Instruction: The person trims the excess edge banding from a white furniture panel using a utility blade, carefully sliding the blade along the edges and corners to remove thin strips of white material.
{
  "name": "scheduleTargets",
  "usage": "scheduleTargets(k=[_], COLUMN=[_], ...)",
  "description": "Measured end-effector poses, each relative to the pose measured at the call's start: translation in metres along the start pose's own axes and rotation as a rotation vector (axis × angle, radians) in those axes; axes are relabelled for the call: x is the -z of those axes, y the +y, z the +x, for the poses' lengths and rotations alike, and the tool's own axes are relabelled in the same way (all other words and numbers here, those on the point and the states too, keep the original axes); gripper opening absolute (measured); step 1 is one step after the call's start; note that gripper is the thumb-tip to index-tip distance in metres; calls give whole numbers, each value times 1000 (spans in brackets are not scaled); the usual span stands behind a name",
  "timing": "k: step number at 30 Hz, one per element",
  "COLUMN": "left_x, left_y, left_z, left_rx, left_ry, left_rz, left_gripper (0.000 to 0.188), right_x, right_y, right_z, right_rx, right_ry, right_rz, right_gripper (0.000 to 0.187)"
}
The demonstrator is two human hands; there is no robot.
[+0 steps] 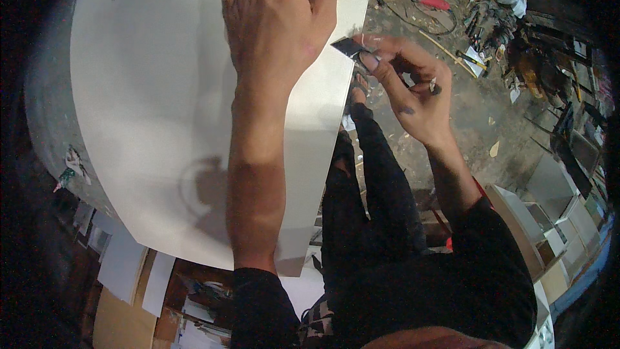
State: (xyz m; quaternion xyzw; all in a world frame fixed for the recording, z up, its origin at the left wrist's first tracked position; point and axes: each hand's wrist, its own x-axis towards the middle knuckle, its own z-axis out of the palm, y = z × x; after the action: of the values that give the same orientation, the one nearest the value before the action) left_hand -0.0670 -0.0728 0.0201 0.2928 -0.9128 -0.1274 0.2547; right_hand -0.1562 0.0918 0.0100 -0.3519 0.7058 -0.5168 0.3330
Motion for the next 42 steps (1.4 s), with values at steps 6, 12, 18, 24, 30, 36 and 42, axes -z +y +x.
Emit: scheduleTargets(k=[6, 12, 18, 24, 30, 36, 42], left_x=[-9, -9, -9, -10, -7, -10, -9], left_y=[-7, -7, -7, -7, -8, -8, -9], left_z=[-2, -3, -4, -6, -6, -6, -5], left_rx=[-46, -58, -60, -62, -36, -35, -50], left_ry=[85, 94, 116, 119, 76, 88, 92], left_rz=[-2, -8, 20, 20, -1, 8, -12], left_gripper=[41, 41, 40, 41, 41, 40, 40], right_x=[-1, -9, -15, -18, -9, -11, -12], right_y=[-5, 5, 7, 3, 0, -3, 8], right_z=[1, -2, -4, -8, -5, -9, -9], right_rx=[4, 47, 113, 73, 44, -12, 42], right_ry=[-11, 44, 48, 28, 94, 45, 50], right_rz=[-2, 53, 33, 4, 51, 15, 16], right_gripper=[17, 19, 19, 19, 21, 20, 17])
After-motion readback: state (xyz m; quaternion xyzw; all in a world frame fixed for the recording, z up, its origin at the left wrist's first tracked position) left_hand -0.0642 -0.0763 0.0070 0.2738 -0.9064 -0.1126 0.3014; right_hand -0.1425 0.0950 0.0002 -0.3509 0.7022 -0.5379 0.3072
